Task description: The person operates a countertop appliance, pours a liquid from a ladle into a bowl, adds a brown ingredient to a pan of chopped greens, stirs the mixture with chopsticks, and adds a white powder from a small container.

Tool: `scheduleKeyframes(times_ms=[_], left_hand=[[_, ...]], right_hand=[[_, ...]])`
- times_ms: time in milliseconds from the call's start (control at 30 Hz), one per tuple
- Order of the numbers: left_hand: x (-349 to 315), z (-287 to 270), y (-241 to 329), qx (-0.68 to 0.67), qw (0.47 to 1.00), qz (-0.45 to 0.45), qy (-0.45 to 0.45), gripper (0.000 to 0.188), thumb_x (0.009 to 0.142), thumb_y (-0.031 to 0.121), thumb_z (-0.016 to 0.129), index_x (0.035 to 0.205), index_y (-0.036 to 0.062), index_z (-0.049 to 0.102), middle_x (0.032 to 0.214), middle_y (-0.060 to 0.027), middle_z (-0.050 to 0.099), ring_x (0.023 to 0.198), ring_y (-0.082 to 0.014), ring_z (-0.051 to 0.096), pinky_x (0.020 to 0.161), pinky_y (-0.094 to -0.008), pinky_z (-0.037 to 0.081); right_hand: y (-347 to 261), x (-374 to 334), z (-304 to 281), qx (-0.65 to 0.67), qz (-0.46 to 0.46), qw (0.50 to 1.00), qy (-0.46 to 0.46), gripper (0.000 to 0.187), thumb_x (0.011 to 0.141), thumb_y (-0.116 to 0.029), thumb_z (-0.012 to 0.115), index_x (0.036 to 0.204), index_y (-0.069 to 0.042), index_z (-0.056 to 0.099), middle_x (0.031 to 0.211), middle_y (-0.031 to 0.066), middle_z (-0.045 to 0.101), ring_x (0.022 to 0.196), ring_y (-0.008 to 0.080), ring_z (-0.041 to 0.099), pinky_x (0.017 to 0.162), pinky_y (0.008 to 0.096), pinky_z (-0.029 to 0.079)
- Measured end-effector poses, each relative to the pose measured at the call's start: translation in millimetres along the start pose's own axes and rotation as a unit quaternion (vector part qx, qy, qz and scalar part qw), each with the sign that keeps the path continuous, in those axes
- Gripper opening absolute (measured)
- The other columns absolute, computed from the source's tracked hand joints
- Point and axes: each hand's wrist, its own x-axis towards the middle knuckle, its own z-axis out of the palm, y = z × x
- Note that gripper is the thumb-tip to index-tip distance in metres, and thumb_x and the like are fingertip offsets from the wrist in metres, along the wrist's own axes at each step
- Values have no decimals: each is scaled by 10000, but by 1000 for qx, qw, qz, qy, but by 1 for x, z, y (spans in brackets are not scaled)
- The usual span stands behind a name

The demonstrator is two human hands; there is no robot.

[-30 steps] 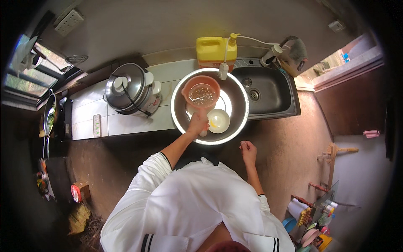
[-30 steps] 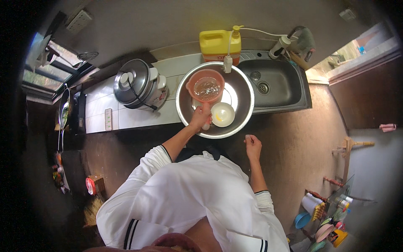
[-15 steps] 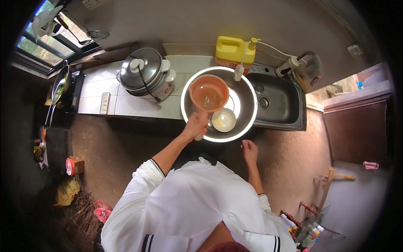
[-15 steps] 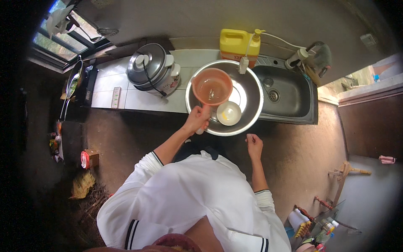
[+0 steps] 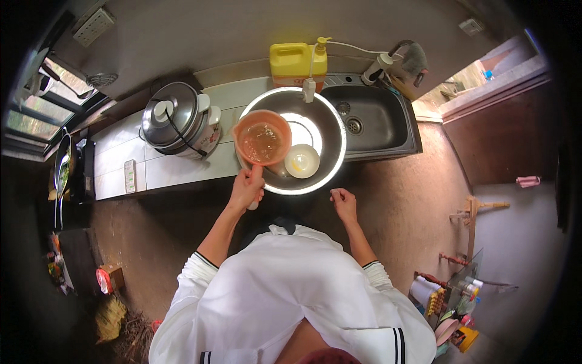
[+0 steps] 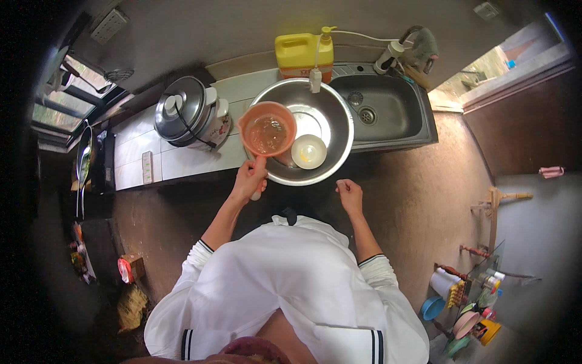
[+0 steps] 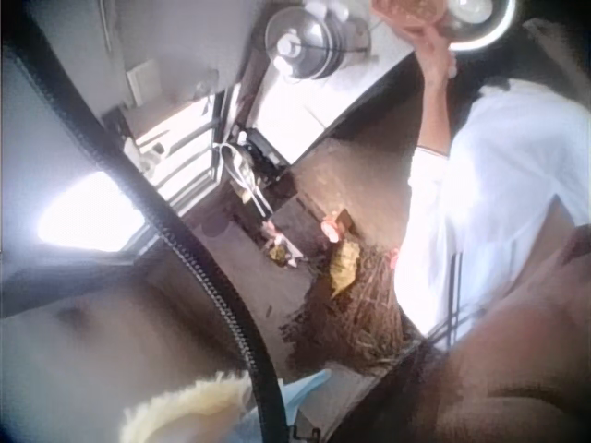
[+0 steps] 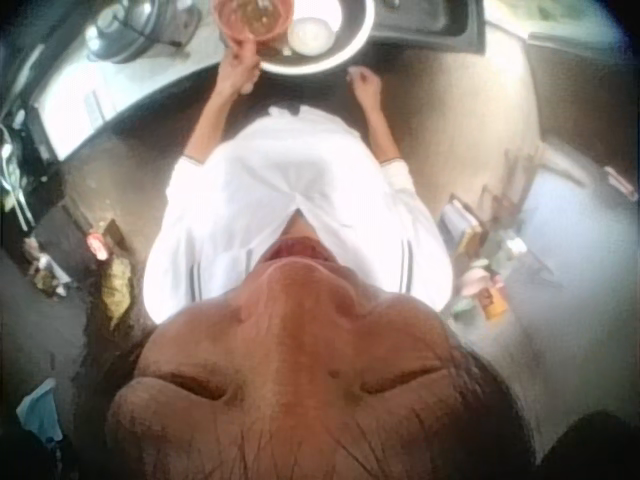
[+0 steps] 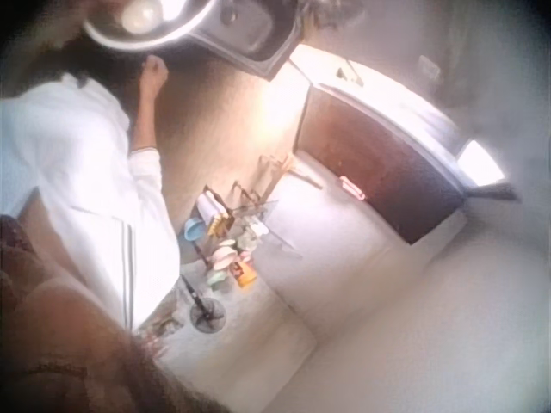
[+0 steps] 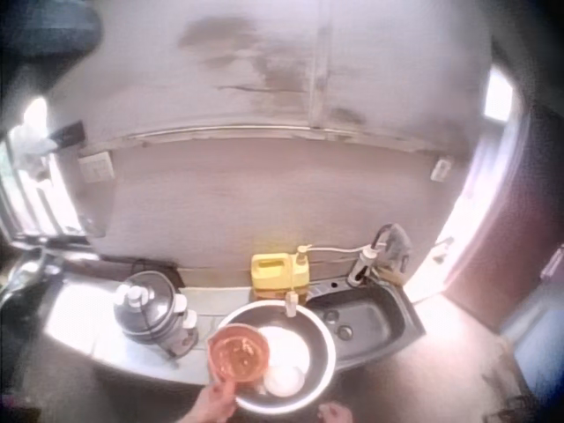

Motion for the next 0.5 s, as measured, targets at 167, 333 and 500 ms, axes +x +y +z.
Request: scheduleKeyframes(times_ms=[167,333,500], left_hand=[[-23,-12,3,7,1000,-2,16,260,889,50,634,1021,19,413,793,-108,611,534,-142,582,453,-281,485],[-40,-27,0,10,1000,11,10,275,871,50,653,990,31,406,760,-97,613,535,-144,590,445,-288,478],[-49,-29,-4,20,999,17,21,260,870,41,644,979,36,407,762,-98,631,533,-134,588,451,-278,478]], right_hand=[[-10,-18,6,6,15,1000,13,236,930,-246,647,912,-27,733,699,12,672,621,71,575,576,259,450],[2,-34,7,-9,4,1000,30,203,929,-219,647,909,-34,728,697,-1,658,543,48,511,492,238,397],[11,-42,-10,-35,-4,998,55,197,916,-210,661,923,-25,731,726,18,684,639,76,596,592,253,473]])
